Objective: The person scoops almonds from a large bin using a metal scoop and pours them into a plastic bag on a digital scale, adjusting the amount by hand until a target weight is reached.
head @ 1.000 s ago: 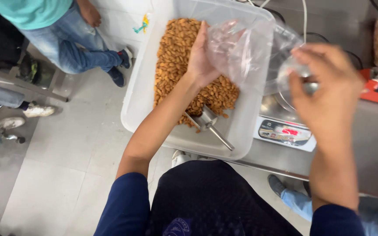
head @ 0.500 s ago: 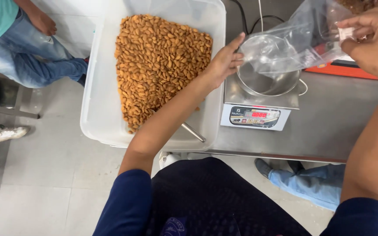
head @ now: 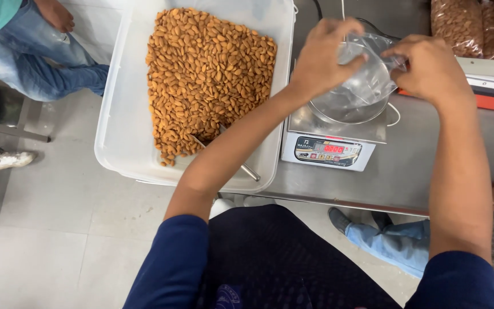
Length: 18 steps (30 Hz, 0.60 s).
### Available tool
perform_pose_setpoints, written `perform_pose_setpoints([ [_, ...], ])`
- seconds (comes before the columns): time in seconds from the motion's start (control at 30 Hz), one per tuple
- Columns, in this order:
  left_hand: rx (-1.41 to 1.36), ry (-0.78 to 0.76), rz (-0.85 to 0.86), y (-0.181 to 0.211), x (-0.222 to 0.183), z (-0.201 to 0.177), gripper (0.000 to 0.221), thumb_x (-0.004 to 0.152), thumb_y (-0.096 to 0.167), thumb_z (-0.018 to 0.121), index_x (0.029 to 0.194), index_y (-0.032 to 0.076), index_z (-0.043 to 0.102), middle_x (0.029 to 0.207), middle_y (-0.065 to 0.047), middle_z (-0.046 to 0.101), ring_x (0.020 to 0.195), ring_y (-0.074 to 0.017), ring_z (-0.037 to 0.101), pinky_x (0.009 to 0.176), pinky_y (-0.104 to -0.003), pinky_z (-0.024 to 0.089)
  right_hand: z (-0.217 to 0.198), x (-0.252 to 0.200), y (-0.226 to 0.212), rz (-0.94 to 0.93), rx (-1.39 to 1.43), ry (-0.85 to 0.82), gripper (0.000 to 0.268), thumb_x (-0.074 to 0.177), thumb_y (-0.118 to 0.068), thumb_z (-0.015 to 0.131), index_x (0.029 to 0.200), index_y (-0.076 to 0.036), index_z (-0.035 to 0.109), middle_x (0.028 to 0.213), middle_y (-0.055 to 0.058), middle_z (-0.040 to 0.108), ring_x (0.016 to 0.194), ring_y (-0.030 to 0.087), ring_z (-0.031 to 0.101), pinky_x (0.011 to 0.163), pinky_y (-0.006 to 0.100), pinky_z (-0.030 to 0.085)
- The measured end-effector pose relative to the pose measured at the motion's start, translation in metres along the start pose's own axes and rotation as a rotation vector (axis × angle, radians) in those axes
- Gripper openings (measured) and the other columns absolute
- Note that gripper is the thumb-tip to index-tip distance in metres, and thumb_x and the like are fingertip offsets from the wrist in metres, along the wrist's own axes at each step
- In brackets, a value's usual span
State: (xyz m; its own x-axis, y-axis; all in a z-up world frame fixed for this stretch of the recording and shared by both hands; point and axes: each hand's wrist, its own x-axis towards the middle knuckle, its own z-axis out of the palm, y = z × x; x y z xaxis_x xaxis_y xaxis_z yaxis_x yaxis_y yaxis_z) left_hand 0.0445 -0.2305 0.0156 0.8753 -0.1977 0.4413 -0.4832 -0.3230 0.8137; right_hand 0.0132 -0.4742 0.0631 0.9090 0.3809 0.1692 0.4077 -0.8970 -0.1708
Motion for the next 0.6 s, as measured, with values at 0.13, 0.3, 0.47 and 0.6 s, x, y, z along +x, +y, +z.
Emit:
perform_pose_setpoints([
  [0.13,0.212,0.043,0.19,0.028,0.014,0.031,0.031,0.063,0.031,0.089,0.089,0.017,0.08,0.121,-0.022,0.057,0.111,-0.0421,0.057,0.077,-0.051,0.054,-0.002,0.001,-0.014,-0.025,-0.023,0.025,0.039,0.075,-0.004,0.081,0.113,-0.006,0.079,0.107,0.019,0.072,0.095,0.038,0.069,0.088,0.045,0.055],
  [0.3,0.64,-0.047,-0.09,0.032,0.041,0.063,0.021,0.071,0.013,0.079,0.092,0.013,0.078,0.124,-0.019,0.058,0.121,-0.0356,0.058,0.073,-0.045,0.061,0.0,0.0,-0.016,0.018,-0.054,0.014,0.041,0.074,-0.004,0.082,0.114,-0.008,0.079,0.102,0.019,0.071,0.092,0.039,0.068,0.086,0.047,0.055],
  [0.47,0.583,-0.101,-0.059,-0.014,0.055,0.086,0.017,0.072,0.008,0.078,0.089,0.01,0.075,0.101,-0.016,0.071,0.095,-0.0356,0.072,0.069,-0.042,0.061,-0.023,-0.009,-0.06,-0.111,-0.087,0.271,0.028,0.074,-0.002,0.081,0.102,-0.006,0.079,0.105,0.02,0.071,0.098,0.039,0.068,0.086,0.044,0.055],
  [0.6,0.578,-0.259,-0.028,0.0,0.049,0.073,0.027,0.059,0.01,0.082,0.084,0.008,0.072,0.094,-0.012,0.073,0.092,-0.031,0.073,0.072,-0.039,0.061,0.021,-0.004,-0.033,-0.067,-0.035,-0.014,0.014,0.091,-0.007,0.073,0.104,-0.006,0.077,0.103,0.017,0.072,0.098,0.037,0.069,0.088,0.044,0.054],
])
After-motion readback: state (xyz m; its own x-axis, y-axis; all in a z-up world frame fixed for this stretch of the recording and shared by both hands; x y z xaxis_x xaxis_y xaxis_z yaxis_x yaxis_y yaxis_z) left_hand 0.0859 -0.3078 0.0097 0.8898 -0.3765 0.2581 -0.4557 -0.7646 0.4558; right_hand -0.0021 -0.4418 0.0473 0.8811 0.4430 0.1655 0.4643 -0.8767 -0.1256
